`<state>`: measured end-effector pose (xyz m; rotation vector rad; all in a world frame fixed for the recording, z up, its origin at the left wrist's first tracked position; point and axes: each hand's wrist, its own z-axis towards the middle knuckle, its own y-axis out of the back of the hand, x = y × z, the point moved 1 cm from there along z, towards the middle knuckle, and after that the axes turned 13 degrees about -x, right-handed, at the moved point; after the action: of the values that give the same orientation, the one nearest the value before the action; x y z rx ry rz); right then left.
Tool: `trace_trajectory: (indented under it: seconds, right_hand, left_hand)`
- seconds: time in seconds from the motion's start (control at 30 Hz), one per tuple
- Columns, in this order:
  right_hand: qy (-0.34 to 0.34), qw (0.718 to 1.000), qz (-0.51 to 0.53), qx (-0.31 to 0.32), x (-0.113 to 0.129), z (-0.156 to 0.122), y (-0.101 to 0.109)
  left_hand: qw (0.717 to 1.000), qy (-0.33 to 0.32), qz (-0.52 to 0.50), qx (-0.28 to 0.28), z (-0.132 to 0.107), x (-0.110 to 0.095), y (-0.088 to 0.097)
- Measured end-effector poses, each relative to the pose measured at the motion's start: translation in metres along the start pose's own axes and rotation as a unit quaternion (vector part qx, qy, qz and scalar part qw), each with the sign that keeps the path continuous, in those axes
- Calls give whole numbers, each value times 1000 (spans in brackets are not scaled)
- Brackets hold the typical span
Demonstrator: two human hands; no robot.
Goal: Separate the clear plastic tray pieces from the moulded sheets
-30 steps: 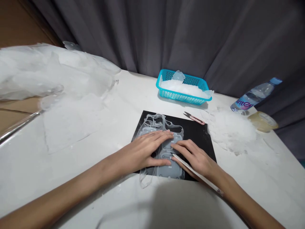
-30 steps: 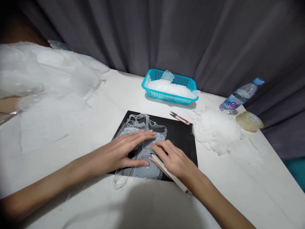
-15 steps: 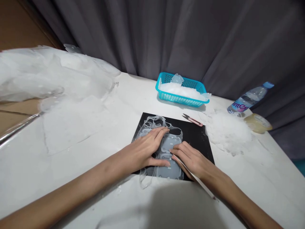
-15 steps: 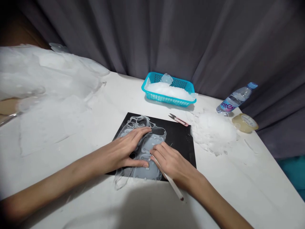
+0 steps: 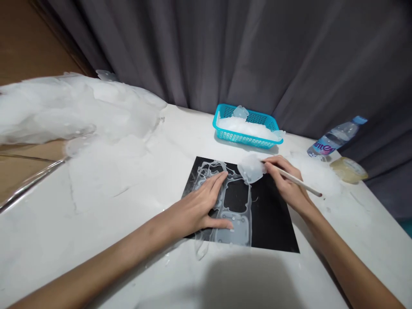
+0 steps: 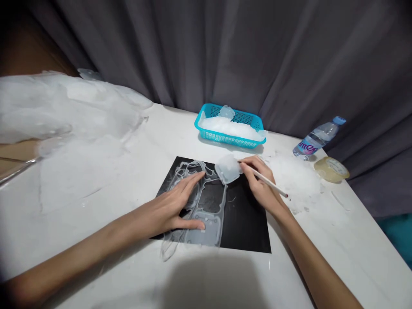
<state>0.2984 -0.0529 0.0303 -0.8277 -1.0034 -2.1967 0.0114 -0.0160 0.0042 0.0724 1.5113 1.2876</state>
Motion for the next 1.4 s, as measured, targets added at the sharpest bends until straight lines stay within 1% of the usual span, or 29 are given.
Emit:
trace_trajectory:
  seconds: [0.07, 0.1, 0.17, 0.23, 0.27, 0.33, 0.37, 0.43, 0.5, 0.57, 0.63, 0.73, 0.8, 0.9, 1.0, 1.1, 1.2, 1.3, 1.4]
  right_hand:
    - [11, 999, 25, 45, 11, -9, -2]
    - [14, 997, 32, 67, 18, -14, -3]
    - [21, 992, 42, 115, 30, -21, -5]
    - [21, 985, 51, 163, 41, -28, -7]
    - [16, 981, 59, 182, 45, -30, -7]
    - [-7, 977, 76, 198, 52, -33, -8]
    - [-15, 978, 79, 193, 54, -34, -7]
    - [-13, 986, 66, 155, 53, -34, -4]
    - [12, 994, 35, 107, 47, -34, -2]
    - [46, 995, 5, 88, 39, -35, -3]
    - [91, 990, -18, 106, 32, -38, -8]
    - [171, 972, -57, 151, 28, -45, -16]
    - [195, 964, -76, 164, 29, -48, -19]
    - [204, 962, -83, 160, 30, -51, -21]
    - [224, 959, -96, 143, 29, -52, -22]
    - [234, 957, -112, 130, 28, -54, -24]
    - [230, 959, -127, 109, 28, -57, -27]
    - [244, 957, -134, 78, 30, -59, -29]
    - [252, 958, -125, 55, 32, -59, -30]
  left_hand:
    - [1000, 17, -18, -10, 0, 1, 1]
    - [999, 23, -33, -25, 0, 0, 1]
    - [994, 29, -68, -74, 3, -1, 0]
    - [987, 19, -96, -127, 9, -3, -2]
    - [985, 7, -101, -140, 12, -4, -3]
    - [985, -21, -99, -138, 17, -7, -5]
    - [986, -30, -99, -134, 20, -7, -5]
    - [985, -31, -105, -135, 23, -8, -4]
    - [983, -18, -122, -138, 24, -8, -2]
    - [980, -11, -144, -136, 23, -8, 0]
    - [978, -14, -160, -132, 21, -7, 2]
    - [977, -26, -161, -136, 18, -7, 3]
    - [976, -34, -156, -149, 17, -7, 4]
    - [973, -52, -146, -169, 17, -8, 6]
    - [972, -72, -141, -173, 17, -10, 7]
    - [971, -76, -141, -177, 16, -10, 7]
    - [971, -68, -142, -180, 15, -10, 7]
    - [970, -56, -152, -179, 15, -13, 8]
    - [970, -32, -165, -175, 15, -16, 9]
